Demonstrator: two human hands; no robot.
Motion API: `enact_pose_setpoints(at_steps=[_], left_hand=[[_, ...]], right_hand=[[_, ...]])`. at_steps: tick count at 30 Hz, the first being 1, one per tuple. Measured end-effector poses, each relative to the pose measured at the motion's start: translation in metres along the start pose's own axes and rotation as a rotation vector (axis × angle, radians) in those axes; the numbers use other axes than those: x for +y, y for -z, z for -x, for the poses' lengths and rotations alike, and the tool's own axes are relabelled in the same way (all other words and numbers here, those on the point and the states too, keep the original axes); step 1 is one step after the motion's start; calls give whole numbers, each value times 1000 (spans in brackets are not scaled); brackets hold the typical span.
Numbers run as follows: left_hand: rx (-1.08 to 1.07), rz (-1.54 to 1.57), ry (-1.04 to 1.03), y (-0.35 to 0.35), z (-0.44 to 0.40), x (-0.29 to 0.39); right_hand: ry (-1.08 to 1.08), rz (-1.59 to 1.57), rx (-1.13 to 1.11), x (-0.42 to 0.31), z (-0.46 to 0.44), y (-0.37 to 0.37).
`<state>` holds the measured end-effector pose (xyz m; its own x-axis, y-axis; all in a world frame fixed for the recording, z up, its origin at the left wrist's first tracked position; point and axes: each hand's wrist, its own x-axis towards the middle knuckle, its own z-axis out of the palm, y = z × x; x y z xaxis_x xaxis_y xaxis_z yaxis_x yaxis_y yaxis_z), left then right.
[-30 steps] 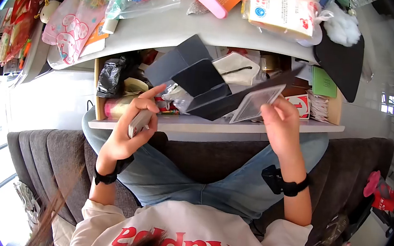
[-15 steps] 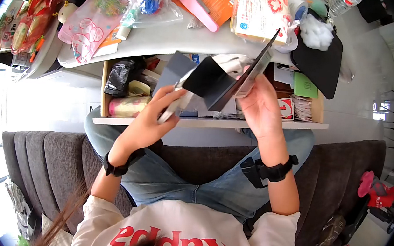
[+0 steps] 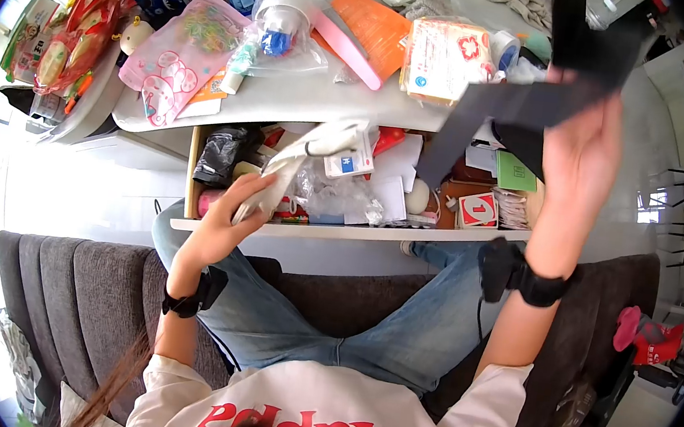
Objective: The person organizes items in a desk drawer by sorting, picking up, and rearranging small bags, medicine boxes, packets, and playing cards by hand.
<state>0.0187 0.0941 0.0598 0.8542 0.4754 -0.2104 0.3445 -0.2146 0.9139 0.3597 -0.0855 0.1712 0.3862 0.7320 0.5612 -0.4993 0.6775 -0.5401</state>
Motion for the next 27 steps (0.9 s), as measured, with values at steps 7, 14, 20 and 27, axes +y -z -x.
enact_pose_setpoints(at_steps=[7, 14, 20, 27], left_hand=[[7, 331, -84, 30, -58, 43], [116, 251, -98, 35, -138, 61], [87, 378, -138, 50, -68, 48], [251, 552, -37, 46, -22, 1]], right_hand=[[27, -125, 459, 56, -160, 145], [72, 748, 549, 140, -131, 74], [-131, 1062, 417, 124, -36, 0], [-494, 1209, -355, 168, 36, -10]])
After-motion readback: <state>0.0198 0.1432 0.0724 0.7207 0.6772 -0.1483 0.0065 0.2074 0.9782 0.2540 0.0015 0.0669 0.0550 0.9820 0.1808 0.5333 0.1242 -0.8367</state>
